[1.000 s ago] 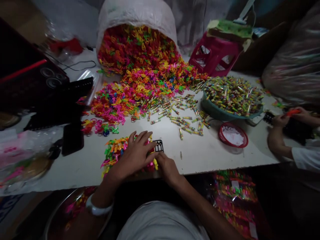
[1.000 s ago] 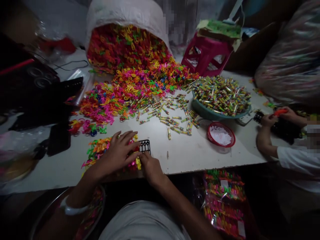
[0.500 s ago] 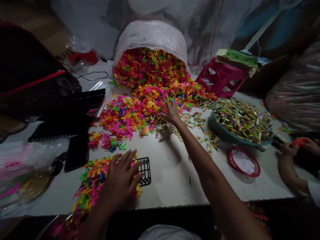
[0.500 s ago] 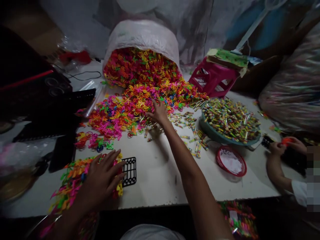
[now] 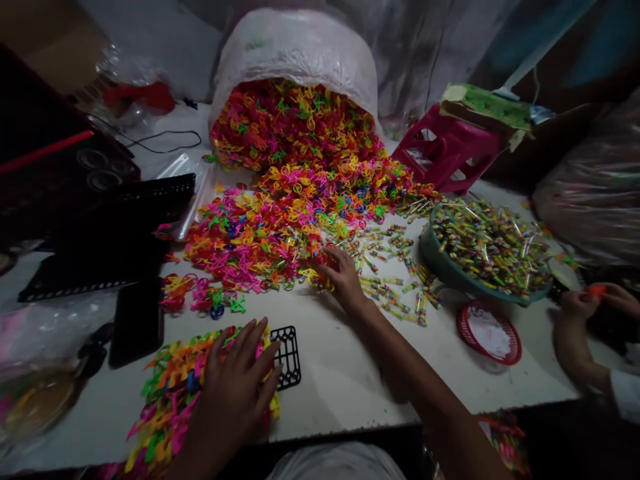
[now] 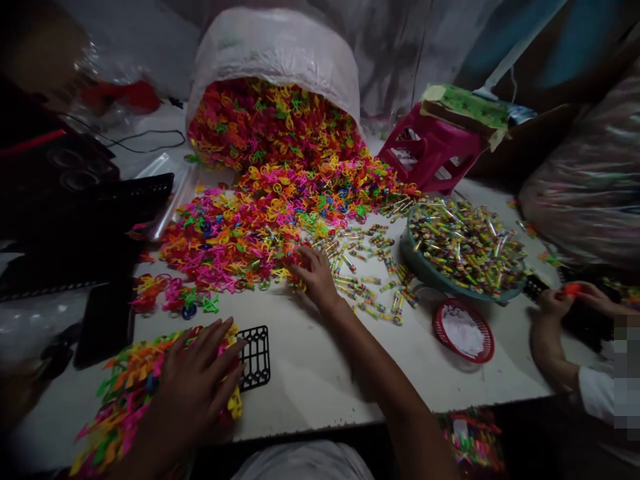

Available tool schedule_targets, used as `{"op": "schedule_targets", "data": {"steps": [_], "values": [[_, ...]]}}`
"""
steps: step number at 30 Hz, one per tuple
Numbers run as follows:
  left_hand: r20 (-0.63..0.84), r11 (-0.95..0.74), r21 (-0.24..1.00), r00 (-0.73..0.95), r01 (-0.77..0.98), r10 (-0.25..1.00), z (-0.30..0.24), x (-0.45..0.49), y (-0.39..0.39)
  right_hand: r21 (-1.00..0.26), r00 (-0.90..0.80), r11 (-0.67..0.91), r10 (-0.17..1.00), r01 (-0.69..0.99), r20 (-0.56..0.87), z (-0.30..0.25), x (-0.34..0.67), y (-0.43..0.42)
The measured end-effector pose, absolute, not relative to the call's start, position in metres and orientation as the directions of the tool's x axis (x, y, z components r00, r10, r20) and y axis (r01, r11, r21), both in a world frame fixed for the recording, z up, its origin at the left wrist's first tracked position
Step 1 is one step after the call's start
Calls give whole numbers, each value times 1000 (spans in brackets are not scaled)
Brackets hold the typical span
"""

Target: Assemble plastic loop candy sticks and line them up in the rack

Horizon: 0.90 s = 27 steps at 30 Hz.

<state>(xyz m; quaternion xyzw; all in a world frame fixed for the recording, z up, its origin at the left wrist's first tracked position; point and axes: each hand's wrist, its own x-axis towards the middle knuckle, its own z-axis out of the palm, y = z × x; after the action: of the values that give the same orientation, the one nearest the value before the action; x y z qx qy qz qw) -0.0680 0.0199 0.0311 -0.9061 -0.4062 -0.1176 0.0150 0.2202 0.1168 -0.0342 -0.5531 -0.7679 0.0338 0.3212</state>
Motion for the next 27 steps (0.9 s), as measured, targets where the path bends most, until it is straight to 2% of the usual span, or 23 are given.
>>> {"op": "schedule_targets", "data": {"steps": [3, 8, 12, 15, 19, 22, 24, 27], "values": [[217, -664, 63, 639, 745, 738, 33, -70, 21, -452, -242, 442, 868, 775, 433, -38, 227, 88], [217, -655, 77, 629, 752, 747, 31, -84, 23, -570, -376, 486, 874, 663, 308, -14, 245, 72], [243, -610, 100, 575, 786, 781, 34, -87, 18, -631, -235, 398, 915, 666, 328, 0, 255, 86], [277, -580, 192, 523, 792, 806, 41, -59, 4, -585, -132, 313, 934, 748, 331, -6, 250, 98], [246, -507, 436, 443, 744, 862, 26, 7, -20, -544, -281, 406, 911, 734, 301, -20, 226, 88], [223, -356, 460, 282, 814, 933, -9, 42, -24, -566, -375, 490, 872, 663, 316, -29, 211, 56], [180, -308, 447, 252, 840, 951, -29, 50, -19, -593, -409, 514, 856, 619, 316, -33, 209, 32], [139, -310, 498, 278, 810, 950, -25, 46, -12, -653, -314, 459, 888, 603, 334, -33, 219, -1]]}}
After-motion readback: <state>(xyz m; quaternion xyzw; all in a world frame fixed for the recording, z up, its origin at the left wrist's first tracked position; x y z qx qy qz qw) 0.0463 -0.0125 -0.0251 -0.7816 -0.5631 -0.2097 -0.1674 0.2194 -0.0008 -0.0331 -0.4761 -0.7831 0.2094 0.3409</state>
